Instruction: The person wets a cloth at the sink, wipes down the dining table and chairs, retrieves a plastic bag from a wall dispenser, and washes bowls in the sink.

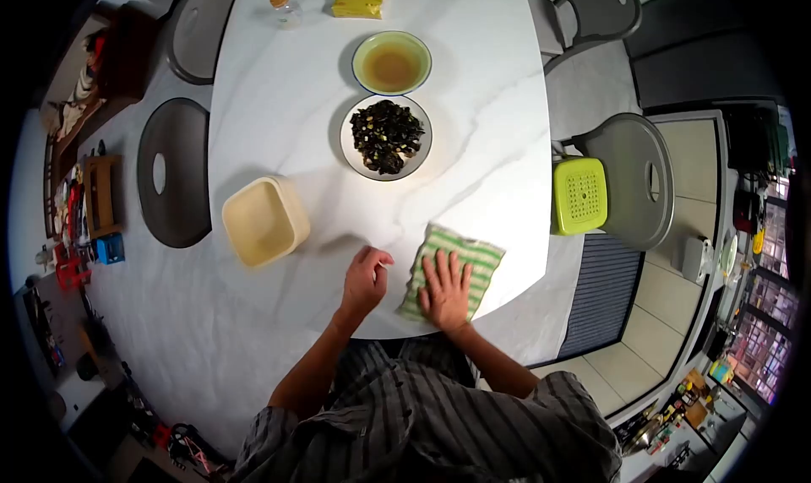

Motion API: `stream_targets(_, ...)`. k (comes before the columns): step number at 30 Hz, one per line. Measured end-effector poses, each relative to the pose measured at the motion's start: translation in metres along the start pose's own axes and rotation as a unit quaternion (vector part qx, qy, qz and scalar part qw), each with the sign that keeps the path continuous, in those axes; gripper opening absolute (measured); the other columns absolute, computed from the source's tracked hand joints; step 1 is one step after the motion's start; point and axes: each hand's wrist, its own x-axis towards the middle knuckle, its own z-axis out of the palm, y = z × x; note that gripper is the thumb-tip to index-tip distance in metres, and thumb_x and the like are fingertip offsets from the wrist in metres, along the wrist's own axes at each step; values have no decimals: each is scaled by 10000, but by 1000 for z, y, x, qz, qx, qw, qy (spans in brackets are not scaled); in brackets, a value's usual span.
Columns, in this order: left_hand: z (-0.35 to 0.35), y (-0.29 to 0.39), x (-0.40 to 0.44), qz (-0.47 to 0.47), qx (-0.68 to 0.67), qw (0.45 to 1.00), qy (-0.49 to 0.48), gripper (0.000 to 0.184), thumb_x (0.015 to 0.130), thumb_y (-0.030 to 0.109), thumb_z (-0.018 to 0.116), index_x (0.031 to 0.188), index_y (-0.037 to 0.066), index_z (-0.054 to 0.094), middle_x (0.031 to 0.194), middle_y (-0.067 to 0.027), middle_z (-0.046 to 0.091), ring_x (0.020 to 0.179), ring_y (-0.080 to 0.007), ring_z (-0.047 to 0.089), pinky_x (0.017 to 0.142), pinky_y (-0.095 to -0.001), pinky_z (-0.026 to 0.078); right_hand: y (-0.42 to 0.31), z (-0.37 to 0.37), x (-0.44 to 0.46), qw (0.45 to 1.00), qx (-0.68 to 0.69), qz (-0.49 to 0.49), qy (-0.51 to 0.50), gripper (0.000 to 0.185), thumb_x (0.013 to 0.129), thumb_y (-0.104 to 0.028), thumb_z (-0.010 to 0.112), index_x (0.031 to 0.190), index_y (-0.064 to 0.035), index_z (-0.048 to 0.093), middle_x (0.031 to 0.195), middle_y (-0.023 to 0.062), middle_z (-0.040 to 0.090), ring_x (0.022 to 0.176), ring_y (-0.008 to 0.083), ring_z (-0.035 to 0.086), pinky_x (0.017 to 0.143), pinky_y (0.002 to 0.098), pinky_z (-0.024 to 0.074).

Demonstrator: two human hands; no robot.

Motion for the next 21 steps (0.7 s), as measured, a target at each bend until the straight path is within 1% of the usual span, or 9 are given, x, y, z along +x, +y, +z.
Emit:
stream_targets(1,2,3,-8,29,-6,999,16,192,808,-93,478,868,43,600,850,-116,600,743,-300,581,632,-374,464,-13,6,-7,1000,7,-11,-15,765,860,-373,654,1546,-191,366,1614,156,280,1497,396,216,1178,645,113)
stream_targets(3,2,-2,-27,21,19,1000,-10,158,808,-74,517,888,40,591,847,-134,601,785,-340,594,685,-416,492,-27,14,-2,998,27,-56,-17,756,864,-392,661,1539,-205,376,1613,137,291,1492,382,238,1168,650,139)
stream_targets(6,1,-2,-43,0,20,1000,-2,143,805,-72,528,879,41,576,832,-138,593,792,-353,597,690,-430,497,-44,22,34,992,51,-116,-5,727,895,-409,622,1544,-208,363,1618,105,290,1499,351,233,1178,629,148)
stream_targets(7,0,-4,-46,-10,18,1000,-3,144,803,-74,529,877,41,573,832,-138,592,793,-355,598,691,-432,498,-55,26,52,992,20,-128,1,727,897,-412,617,1546,-208,359,1619,103,286,1501,345,227,1185,618,142)
stream_targets(9,-1,-6,-48,10,31,999,26,126,816,-58,517,868,45,570,833,-132,597,785,-357,595,691,-437,499,-71,30,79,989,-45,-142,16,728,901,-420,606,1550,-209,351,1623,99,276,1506,335,215,1200,594,131)
stream_targets(12,-3,-12,-50,26,37,997,64,118,829,-40,492,853,46,568,814,-119,596,769,-352,591,679,-435,494,-68,19,77,990,19,-136,-6,705,918,-419,578,1556,-238,339,1633,77,258,1514,306,198,1218,559,115)
stream_targets(16,4,-13,-52,46,-1,998,34,129,823,-50,481,837,41,571,818,-113,611,758,-331,597,683,-424,492,-1,-10,25,995,-27,-93,-23,673,926,-404,563,1553,-301,340,1634,51,266,1482,288,273,1219,537,143)
stream_targets(19,20,0,-52,54,-29,998,6,137,818,-64,481,832,32,578,815,-109,619,769,-323,613,690,-414,495,55,-32,18,996,-35,-63,47,675,916,-430,574,1536,-251,378,1616,81,293,1473,330,278,1205,554,170)
stream_targets(21,39,13,-44,82,-43,996,-15,171,861,-45,490,982,23,590,924,-147,626,867,-365,617,748,-449,499,61,-38,31,994,-44,-76,66,684,912,-454,571,1533,-233,387,1612,93,296,1483,342,254,1201,562,175)
